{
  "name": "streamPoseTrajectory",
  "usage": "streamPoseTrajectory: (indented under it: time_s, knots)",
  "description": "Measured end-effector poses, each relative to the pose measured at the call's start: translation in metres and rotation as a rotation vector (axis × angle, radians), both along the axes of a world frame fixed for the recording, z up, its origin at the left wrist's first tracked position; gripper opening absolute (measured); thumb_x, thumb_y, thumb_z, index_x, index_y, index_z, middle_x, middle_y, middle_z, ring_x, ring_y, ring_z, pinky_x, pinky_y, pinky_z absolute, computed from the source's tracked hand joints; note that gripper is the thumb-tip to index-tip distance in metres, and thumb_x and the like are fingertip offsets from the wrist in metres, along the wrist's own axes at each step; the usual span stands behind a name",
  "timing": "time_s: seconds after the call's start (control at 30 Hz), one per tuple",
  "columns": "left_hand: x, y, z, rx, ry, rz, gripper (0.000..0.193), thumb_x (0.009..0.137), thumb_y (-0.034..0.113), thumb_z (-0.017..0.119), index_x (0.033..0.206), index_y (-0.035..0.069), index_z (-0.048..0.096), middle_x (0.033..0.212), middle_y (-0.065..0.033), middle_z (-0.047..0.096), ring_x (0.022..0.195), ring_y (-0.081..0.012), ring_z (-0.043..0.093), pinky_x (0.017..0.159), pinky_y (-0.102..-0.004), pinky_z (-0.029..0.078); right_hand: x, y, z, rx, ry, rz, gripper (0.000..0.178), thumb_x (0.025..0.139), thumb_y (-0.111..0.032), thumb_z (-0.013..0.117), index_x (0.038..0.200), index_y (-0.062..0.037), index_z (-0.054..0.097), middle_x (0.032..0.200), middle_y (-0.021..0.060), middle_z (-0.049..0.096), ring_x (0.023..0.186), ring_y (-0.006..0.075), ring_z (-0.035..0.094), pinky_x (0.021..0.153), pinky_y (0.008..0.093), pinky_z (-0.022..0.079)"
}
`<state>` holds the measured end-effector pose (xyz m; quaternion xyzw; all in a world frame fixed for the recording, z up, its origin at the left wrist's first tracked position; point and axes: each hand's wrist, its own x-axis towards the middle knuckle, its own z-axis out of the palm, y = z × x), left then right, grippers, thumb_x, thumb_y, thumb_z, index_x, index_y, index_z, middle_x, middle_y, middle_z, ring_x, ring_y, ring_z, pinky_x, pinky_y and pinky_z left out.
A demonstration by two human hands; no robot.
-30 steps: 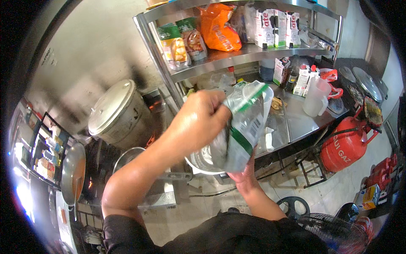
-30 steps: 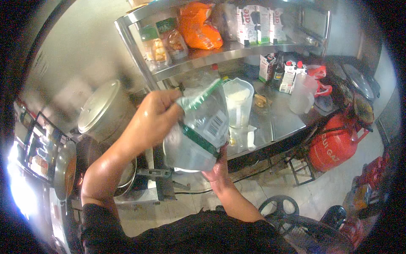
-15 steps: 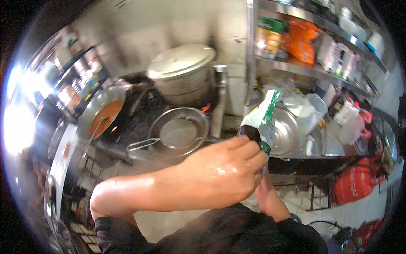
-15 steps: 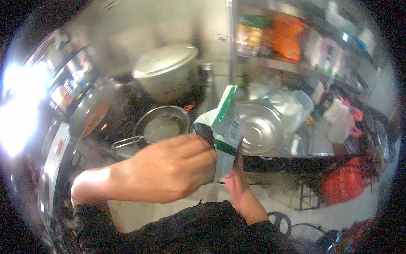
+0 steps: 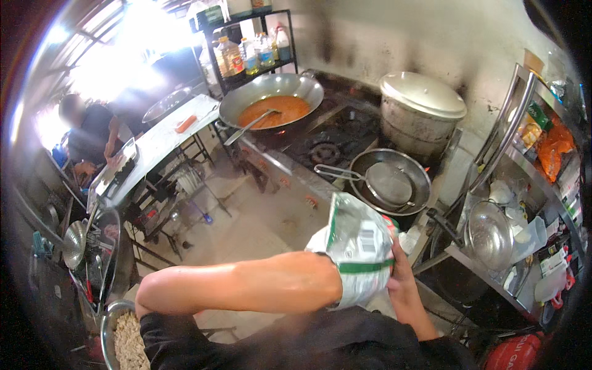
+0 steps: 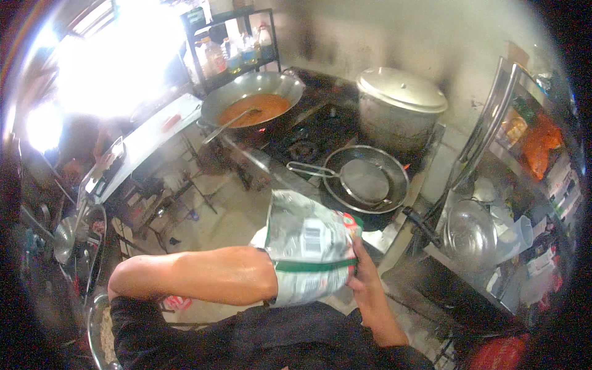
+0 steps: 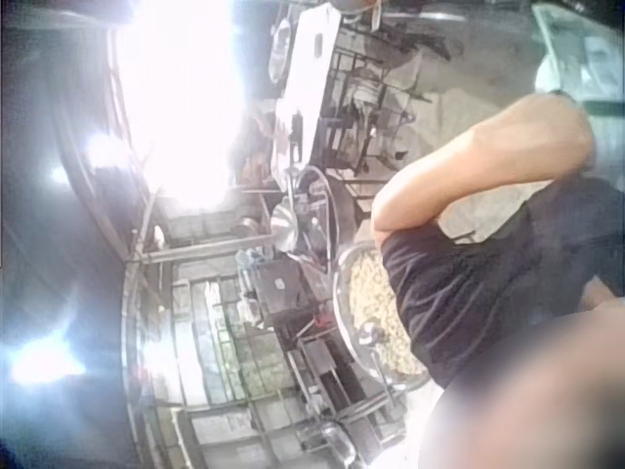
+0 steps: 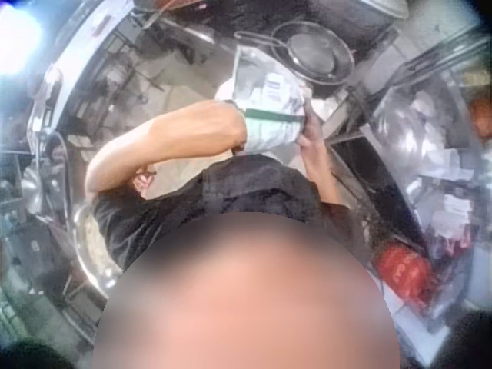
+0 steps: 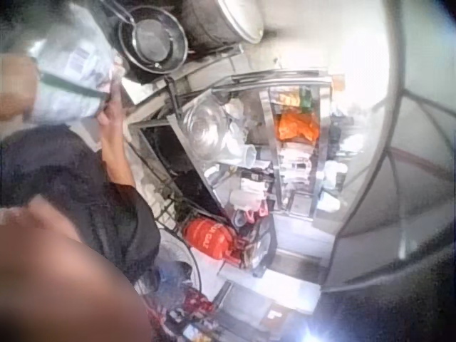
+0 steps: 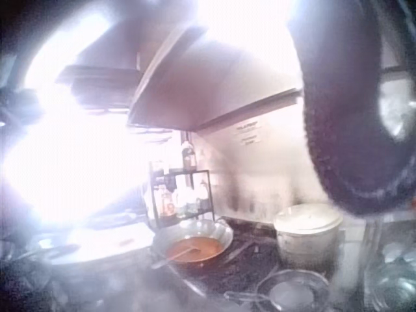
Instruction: The person stirs a red meat-based sauce in a large wok on a gas stove. They pour cooking oil from a large container into a measuring jug, then add the oil to the wok. The person adds a powdered ingredient from a packet and a small yellow cube to the sauce, stirring after each addition.
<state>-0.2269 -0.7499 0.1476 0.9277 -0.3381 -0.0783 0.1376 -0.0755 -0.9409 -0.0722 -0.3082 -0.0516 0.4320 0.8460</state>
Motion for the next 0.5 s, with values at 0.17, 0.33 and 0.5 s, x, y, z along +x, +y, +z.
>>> streamPoseTrajectory:
  time_s: [0.17, 0.33, 0.5]
  knots:
    - [-0.028, 0.045, -0.013, -0.088, -0.084, 0.292, 0.012, 0.07, 0.003, 0.057, 0.078, 0.0, 0.065, 0.075, -0.0207, 0.063, 0.072, -0.0325, 0.065, 0.064, -0.0406, 0.051, -0.019, 0.081, -0.008, -0.061, 0.008, 0.149, 0.061, 0.086, -0.047, 0.06, 0.132, -0.0091, 0.046, 0.125, 0.0113, 0.057, 0.112, 0.0262, 0.057, 0.094, 0.0432, 0.048]
    - [-0.051, 0.076, -0.015, 0.249, 0.169, 0.437, 0.011, 0.069, 0.005, 0.062, 0.079, 0.001, 0.067, 0.076, -0.0176, 0.065, 0.076, -0.0316, 0.066, 0.067, -0.0391, 0.053, -0.026, 0.135, -0.018, 0.137, 0.063, 0.317, 0.067, 0.084, -0.05, 0.062, 0.134, -0.0081, 0.044, 0.127, 0.0137, 0.055, 0.113, 0.0291, 0.056, 0.096, 0.0447, 0.046]
    - [-0.058, 0.07, -0.005, 0.042, -0.023, 0.452, 0.013, 0.066, 0.001, 0.063, 0.075, -0.007, 0.065, 0.075, -0.0254, 0.063, 0.074, -0.035, 0.066, 0.066, -0.0394, 0.054, -0.046, 0.172, -0.037, -0.142, -0.508, 0.284, 0.068, 0.086, -0.055, 0.054, 0.131, -0.0039, 0.045, 0.128, 0.0162, 0.054, 0.114, 0.0306, 0.055, 0.099, 0.0442, 0.044]
